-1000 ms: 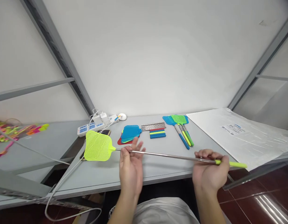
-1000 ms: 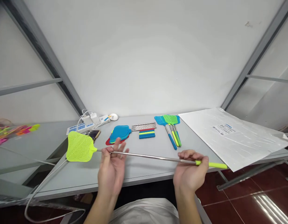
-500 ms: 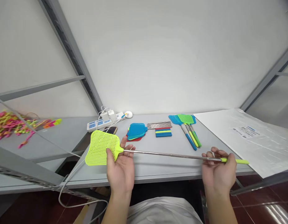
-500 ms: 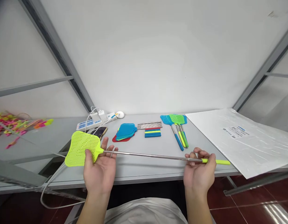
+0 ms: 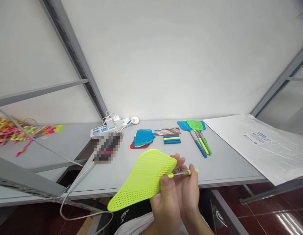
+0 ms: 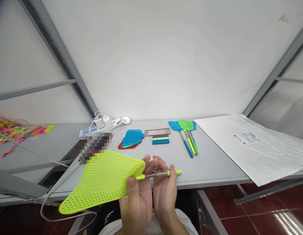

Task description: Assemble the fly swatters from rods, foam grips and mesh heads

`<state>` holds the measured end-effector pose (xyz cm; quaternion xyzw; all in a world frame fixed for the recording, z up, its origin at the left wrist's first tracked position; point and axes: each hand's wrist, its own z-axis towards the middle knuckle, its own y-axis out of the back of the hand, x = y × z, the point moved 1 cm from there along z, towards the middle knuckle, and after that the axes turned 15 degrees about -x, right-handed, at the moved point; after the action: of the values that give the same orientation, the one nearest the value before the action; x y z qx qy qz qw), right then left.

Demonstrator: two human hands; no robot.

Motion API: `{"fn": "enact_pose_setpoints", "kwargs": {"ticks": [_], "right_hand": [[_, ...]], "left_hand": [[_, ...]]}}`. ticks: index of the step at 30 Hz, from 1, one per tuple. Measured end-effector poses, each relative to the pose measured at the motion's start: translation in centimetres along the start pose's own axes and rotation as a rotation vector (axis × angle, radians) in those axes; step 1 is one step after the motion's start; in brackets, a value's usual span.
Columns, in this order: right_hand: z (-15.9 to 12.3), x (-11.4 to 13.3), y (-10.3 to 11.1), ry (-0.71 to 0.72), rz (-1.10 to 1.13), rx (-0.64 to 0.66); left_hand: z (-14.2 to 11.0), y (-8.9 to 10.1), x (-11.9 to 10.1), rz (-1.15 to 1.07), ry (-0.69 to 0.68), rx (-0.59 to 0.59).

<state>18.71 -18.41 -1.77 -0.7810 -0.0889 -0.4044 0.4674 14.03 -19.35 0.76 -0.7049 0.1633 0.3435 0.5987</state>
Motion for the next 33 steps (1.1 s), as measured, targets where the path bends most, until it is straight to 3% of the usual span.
{"fn": "enact_pose_setpoints", "kwargs": {"ticks": [3, 9, 13, 15, 17, 23, 28, 31, 33], "right_hand": [[-0.4, 1.3, 0.4, 0.102, 0.027, -0.058], [0.2, 3.5, 1.7, 0.331, -0.105, 0.092], [1.3, 5.2, 3.1, 0.51, -0.52, 0.137], [1.3, 5.9, 3.2, 0.573, -0.766, 0.261], [1.0, 6.1, 3.0, 0.611, -0.854, 0.37], [-0.5, 4.9, 1.8, 0.554, -0.852, 0.495], [0.2, 4.3, 1.3, 0.426, -0.892, 0.634], [0.8, 4.0, 1.3, 0.593, -1.035, 0.665], [1.1, 3.8, 1.5, 0.765, -1.146, 0.627]], "left_hand": [[1.3, 0.4, -0.8, -0.015, -0.006, -0.13], [4.2, 0.6, -3.5, -0.092, 0.052, -0.337], [5.3, 0.9, -5.2, -0.102, 0.046, -0.42], [5.7, 1.2, -5.5, -0.101, 0.038, -0.43], [6.0, 1.5, -5.2, -0.111, 0.03, -0.437], [5.5, 2.3, -2.9, -0.111, 0.13, -0.39], [6.9, 3.0, -3.8, -0.073, 0.056, -0.361], [7.8, 3.5, -4.3, 0.013, -0.062, -0.338], [8.0, 3.8, -4.2, 0.097, -0.107, -0.252]]}}
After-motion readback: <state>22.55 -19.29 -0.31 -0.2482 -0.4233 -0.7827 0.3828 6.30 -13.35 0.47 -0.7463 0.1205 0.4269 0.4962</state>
